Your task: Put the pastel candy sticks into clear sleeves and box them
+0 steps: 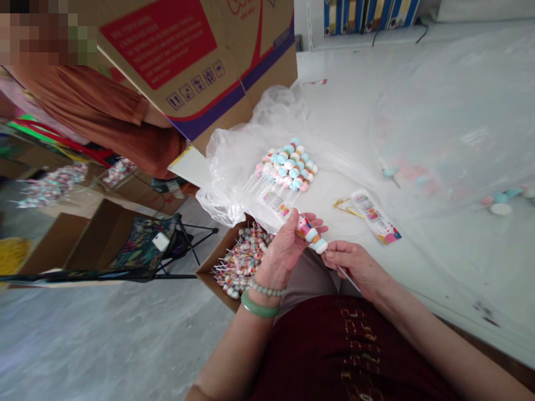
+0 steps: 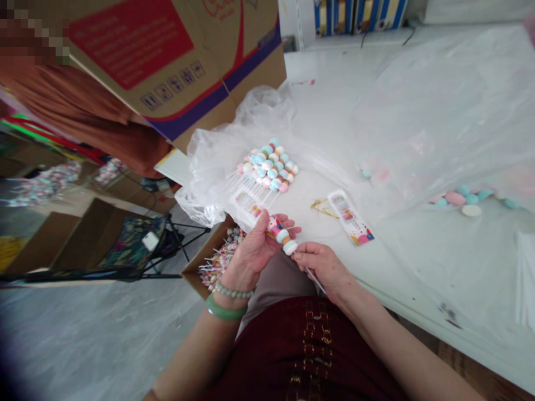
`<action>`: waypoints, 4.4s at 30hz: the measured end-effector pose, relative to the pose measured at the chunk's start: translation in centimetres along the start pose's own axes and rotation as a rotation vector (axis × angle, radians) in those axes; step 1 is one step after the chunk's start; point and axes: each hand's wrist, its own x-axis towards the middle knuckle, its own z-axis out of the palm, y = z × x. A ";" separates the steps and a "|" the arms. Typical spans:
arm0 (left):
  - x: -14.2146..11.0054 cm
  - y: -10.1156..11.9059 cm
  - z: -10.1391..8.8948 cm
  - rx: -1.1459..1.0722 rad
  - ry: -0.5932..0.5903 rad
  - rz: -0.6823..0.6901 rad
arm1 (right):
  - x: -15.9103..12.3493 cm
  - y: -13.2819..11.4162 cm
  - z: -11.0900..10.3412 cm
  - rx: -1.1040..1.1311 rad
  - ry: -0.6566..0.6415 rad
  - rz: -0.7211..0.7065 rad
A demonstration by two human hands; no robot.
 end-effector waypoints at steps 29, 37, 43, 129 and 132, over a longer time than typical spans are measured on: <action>0.1 -1.0 0.6 -0.015 0.048 0.146 | -0.4 0.0 0.9 -0.204 0.210 -0.215; 0.2 -0.7 0.6 -0.080 0.073 0.266 | -0.1 0.2 0.5 -0.285 0.262 -0.223; 0.1 -0.7 1.0 -0.150 -0.013 0.307 | -0.4 -0.3 0.6 -0.139 0.100 -0.132; 1.9 -0.8 2.1 -0.140 0.172 0.230 | 0.3 0.5 0.4 -1.545 0.560 -0.786; 1.9 -0.5 2.2 -0.156 0.234 0.243 | 0.4 0.7 0.4 -1.550 0.501 -0.754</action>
